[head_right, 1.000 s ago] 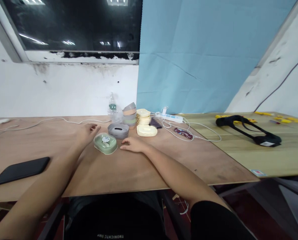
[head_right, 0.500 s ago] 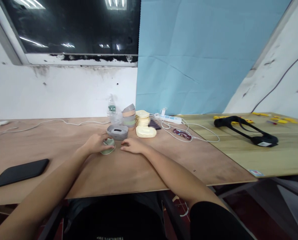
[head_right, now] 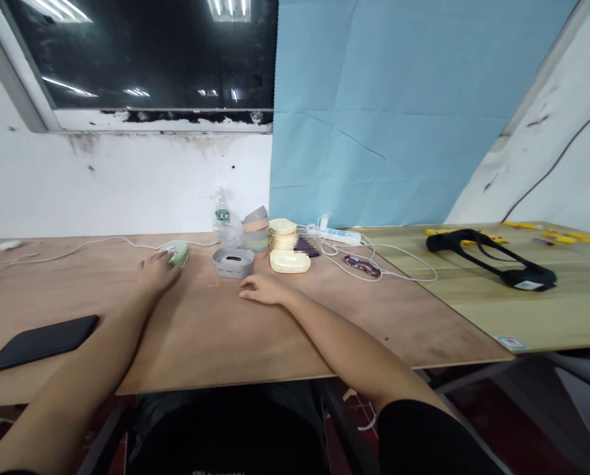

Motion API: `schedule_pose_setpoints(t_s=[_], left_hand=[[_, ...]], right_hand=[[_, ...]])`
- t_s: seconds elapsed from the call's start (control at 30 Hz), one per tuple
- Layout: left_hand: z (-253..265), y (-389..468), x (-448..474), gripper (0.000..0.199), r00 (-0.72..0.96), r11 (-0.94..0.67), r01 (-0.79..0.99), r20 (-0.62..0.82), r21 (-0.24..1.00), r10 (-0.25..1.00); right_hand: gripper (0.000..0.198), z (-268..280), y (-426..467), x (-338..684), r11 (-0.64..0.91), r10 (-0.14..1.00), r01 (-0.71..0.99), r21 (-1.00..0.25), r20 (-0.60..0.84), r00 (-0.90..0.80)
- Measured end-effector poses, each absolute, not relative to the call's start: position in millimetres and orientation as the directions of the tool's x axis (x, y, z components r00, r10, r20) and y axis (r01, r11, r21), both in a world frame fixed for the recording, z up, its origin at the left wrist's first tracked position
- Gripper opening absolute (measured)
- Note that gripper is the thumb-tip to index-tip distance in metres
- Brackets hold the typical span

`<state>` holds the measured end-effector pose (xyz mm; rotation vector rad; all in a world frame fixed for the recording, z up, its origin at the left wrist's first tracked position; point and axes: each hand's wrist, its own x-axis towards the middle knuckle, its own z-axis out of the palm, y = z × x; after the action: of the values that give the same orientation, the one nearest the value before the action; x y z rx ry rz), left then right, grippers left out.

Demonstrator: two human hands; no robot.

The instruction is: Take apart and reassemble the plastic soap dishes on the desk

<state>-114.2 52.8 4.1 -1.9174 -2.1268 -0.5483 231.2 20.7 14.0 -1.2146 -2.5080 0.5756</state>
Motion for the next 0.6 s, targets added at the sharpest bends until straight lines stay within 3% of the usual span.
schedule_pose_setpoints(t_s=[0.3, 0.6], left_hand=[[-4, 61, -122, 0.080, -0.269, 0.205, 0.954, 0.329, 0.218, 0.905], [-6, 63, -144, 0.085, -0.459, 0.371, 0.882, 0.354, 0.290, 0.814]], right_hand=[[0.040, 13, 21, 232, 0.577, 0.790, 0.669, -0.468, 0.115, -0.602], [0.040, 15, 20, 232, 0.567, 0.796, 0.671, -0.478, 0.107, -0.596]])
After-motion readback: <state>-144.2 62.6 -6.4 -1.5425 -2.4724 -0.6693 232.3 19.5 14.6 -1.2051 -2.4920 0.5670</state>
